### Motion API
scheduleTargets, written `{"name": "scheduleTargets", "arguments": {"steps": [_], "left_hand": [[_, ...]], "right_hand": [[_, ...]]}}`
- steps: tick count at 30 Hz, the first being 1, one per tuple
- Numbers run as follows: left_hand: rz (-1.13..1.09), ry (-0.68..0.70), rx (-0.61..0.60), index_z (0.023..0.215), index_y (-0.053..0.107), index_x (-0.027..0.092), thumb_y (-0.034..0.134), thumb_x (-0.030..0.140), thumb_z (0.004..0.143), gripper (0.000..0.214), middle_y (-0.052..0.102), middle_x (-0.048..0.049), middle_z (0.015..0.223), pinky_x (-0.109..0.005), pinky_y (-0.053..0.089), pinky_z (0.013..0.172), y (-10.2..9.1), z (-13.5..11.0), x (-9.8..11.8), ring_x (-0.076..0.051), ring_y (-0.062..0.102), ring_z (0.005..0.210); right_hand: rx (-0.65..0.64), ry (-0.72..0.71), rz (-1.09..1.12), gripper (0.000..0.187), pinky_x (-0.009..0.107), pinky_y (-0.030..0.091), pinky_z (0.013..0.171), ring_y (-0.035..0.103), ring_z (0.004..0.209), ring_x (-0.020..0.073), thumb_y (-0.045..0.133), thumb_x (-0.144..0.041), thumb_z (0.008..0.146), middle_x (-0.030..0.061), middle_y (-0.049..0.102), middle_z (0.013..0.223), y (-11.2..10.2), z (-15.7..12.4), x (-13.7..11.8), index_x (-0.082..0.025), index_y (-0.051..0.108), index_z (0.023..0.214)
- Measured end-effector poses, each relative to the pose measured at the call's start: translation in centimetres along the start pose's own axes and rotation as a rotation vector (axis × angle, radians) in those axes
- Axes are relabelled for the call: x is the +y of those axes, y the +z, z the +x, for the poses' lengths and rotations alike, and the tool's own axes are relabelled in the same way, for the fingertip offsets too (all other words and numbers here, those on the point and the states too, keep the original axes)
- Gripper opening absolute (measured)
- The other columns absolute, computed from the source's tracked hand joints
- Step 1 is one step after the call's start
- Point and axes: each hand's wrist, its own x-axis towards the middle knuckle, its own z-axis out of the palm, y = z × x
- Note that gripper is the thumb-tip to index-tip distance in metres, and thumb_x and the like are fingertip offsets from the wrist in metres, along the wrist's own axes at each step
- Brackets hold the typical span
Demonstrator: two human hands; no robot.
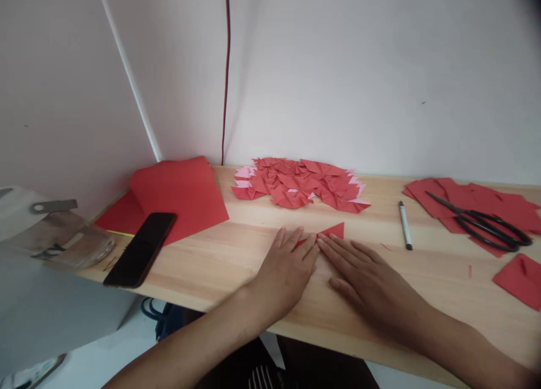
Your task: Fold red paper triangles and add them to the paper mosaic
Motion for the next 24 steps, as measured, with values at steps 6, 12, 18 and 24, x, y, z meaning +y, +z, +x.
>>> {"name": "scheduleTargets", "arguments": {"steps": [6, 12, 18, 24], "left_hand": [[0.004, -0.034, 0.066, 0.139, 0.05, 0.015, 0.029, 0.029, 0.103, 0.043, 0.049, -0.0062, 0.149, -0.053, 0.031, 0.115, 0.6, -1.3, 0.2, -0.031, 0.038, 0.141], [0.028, -0.009, 0.077, 0.136, 0.051, 0.008, 0.036, 0.018, 0.098, 0.043, 0.047, -0.0112, 0.149, -0.051, 0.028, 0.117, 0.4, -1.2, 0.7, -0.034, 0.035, 0.143], [-0.074, 0.043, 0.134, 0.13, 0.056, 0.004, 0.04, 0.018, 0.095, 0.041, 0.058, -0.0146, 0.138, -0.037, 0.032, 0.117, 0.7, -0.8, 0.1, -0.024, 0.049, 0.134], [-0.102, 0.048, 0.192, 0.122, 0.061, 0.007, 0.044, 0.017, 0.092, 0.036, 0.063, -0.014, 0.131, -0.038, 0.038, 0.114, 0.6, -1.0, 0.0, -0.024, 0.054, 0.129]], "right_hand": [[-0.015, 0.041, 0.039, 0.057, 0.049, 0.034, 0.112, 0.042, 0.14, 0.0248, 0.036, -0.044, 0.1, 0.009, 0.045, 0.152, -0.1, 0.1, -0.4, -0.017, 0.039, 0.151], [-0.002, 0.079, 0.019, 0.054, 0.049, 0.038, 0.108, 0.048, 0.135, 0.0267, 0.038, -0.041, 0.099, 0.0116, 0.05, 0.148, -0.5, 0.6, -0.9, -0.015, 0.047, 0.146], [0.017, 0.088, -0.023, 0.053, 0.048, 0.041, 0.105, 0.05, 0.134, 0.0279, 0.04, -0.04, 0.098, 0.0118, 0.05, 0.148, -0.5, 1.2, -1.4, -0.013, 0.05, 0.143], [0.002, 0.13, -0.025, 0.052, 0.05, 0.04, 0.105, 0.046, 0.137, 0.0276, 0.04, -0.038, 0.099, 0.0094, 0.047, 0.15, -0.5, 1.3, -1.8, -0.017, 0.047, 0.146]]}}
